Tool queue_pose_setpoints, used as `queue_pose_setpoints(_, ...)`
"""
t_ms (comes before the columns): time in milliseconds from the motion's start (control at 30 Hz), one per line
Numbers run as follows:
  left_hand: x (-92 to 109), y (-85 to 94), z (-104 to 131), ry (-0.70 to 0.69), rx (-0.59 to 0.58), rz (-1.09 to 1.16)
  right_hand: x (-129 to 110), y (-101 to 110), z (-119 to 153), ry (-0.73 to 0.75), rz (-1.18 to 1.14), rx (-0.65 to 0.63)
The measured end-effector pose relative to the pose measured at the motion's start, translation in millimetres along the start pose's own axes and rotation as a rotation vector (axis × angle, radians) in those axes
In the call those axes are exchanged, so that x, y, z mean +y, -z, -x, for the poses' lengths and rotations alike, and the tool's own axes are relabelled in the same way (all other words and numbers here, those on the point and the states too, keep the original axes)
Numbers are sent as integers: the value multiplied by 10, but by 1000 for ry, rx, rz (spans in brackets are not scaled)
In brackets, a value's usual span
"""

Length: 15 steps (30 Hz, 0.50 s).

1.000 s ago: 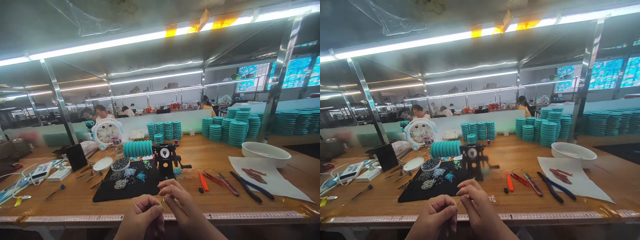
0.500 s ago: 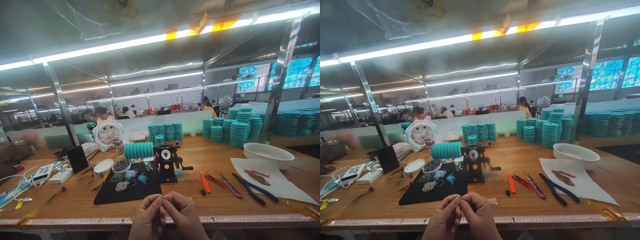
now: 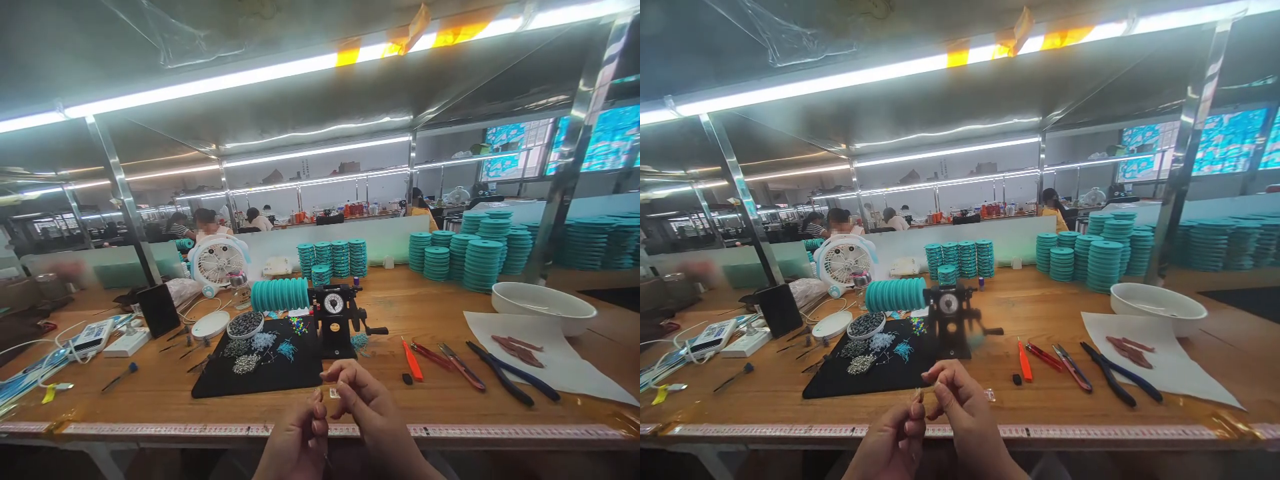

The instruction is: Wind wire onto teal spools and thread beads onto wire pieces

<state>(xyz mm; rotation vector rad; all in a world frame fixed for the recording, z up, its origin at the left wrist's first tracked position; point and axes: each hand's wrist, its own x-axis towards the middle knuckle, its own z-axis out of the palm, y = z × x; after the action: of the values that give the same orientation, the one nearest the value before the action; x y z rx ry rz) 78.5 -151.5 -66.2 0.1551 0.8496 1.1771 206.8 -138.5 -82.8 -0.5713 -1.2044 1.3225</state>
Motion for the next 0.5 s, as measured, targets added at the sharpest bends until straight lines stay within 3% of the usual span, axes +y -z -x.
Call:
queue_pose_setpoints(67, -24, 26, -9, 7, -60, -47, 33, -13, -10, -150, -239, -114)
queue_pose_setpoints(133, -45, 63, -33, -80, -178, -134, 90, -23, -19, -205, -341, -163)
queue_pose_setpoints(233, -65, 125, -73, -269, -277, -302, 155, -19, -15, -181, -324, -165)
queue_pose_setpoints(433, -43, 234, -14, -490, -251, -636, 129, 54, 96, -201, -212, -218)
queue_pose_setpoints(500, -16, 263, 36, -669, -284, -811, 106, 79, 123, -176, -69, -171)
